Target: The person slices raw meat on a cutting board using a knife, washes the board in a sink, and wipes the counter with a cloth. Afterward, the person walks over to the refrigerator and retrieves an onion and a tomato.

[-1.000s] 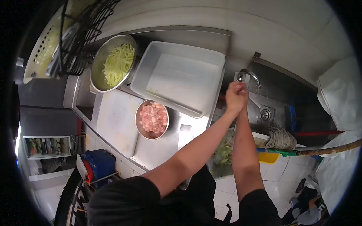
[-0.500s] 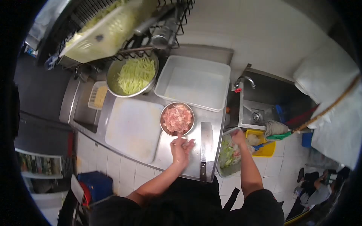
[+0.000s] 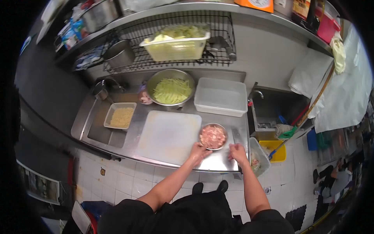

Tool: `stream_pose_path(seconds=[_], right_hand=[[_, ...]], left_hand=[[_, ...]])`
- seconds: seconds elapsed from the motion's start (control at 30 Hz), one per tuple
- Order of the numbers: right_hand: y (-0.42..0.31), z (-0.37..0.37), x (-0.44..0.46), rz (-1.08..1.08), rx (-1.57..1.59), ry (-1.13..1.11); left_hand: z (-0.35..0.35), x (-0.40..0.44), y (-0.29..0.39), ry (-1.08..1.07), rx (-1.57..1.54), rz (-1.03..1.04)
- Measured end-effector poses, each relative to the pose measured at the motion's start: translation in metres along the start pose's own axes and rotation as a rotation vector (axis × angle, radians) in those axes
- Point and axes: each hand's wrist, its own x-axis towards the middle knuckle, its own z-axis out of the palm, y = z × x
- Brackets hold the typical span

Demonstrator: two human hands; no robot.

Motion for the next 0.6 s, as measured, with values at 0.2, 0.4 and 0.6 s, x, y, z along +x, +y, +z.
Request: stream_pose_path(seconds=[0.2,0.4,0.6], right_hand=[[0.028,0.051,-0.001,0.1,0.371,0.138],[-0.019,0.095,-0.011,-0.059,0.519,0.189],[-0.13,0.166,0.052,-0.313,0.515,0.089]], left_hand=[[-0.077,-0.113,0.029,-0.137,0.507,-0.113],[-0.243,-0.236,0.032,0.25,0.563,-0.035],[-0.37,-0.273,0.12,0.638,0.82,0.325]])
